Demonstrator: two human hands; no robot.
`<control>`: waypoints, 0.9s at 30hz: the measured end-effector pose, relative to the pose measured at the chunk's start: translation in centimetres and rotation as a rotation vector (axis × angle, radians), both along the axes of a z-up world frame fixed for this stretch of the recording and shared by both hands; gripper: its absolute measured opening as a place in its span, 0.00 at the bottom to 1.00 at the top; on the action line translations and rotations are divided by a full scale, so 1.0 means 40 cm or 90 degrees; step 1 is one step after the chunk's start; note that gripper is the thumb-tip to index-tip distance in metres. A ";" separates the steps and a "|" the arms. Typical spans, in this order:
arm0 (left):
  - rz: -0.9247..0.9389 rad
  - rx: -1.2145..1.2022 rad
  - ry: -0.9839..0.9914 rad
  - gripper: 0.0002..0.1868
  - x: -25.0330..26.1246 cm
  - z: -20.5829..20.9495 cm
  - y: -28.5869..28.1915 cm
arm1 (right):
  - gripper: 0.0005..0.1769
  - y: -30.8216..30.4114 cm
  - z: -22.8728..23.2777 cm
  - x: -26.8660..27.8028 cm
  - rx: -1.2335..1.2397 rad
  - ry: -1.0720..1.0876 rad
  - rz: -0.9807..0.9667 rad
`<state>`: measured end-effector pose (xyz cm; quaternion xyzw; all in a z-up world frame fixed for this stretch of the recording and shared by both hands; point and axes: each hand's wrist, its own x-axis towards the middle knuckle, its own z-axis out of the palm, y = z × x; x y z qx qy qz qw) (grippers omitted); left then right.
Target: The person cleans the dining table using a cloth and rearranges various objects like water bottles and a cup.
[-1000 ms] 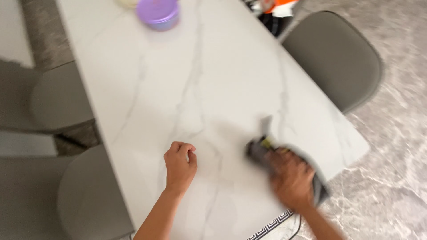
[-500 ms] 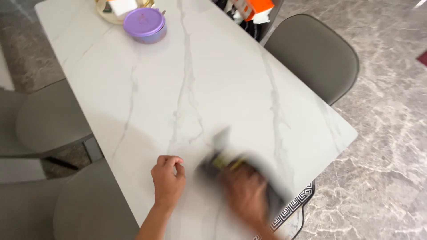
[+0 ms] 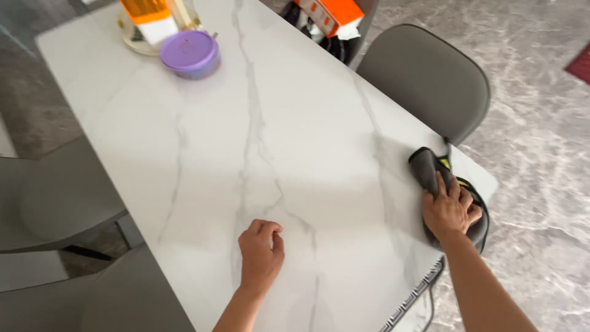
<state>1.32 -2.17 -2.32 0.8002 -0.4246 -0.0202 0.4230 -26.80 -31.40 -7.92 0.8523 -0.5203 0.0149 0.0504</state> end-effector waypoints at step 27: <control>-0.454 0.030 -0.172 0.11 -0.284 0.041 -0.055 | 0.25 0.848 0.234 -0.037 -0.022 -0.490 -0.340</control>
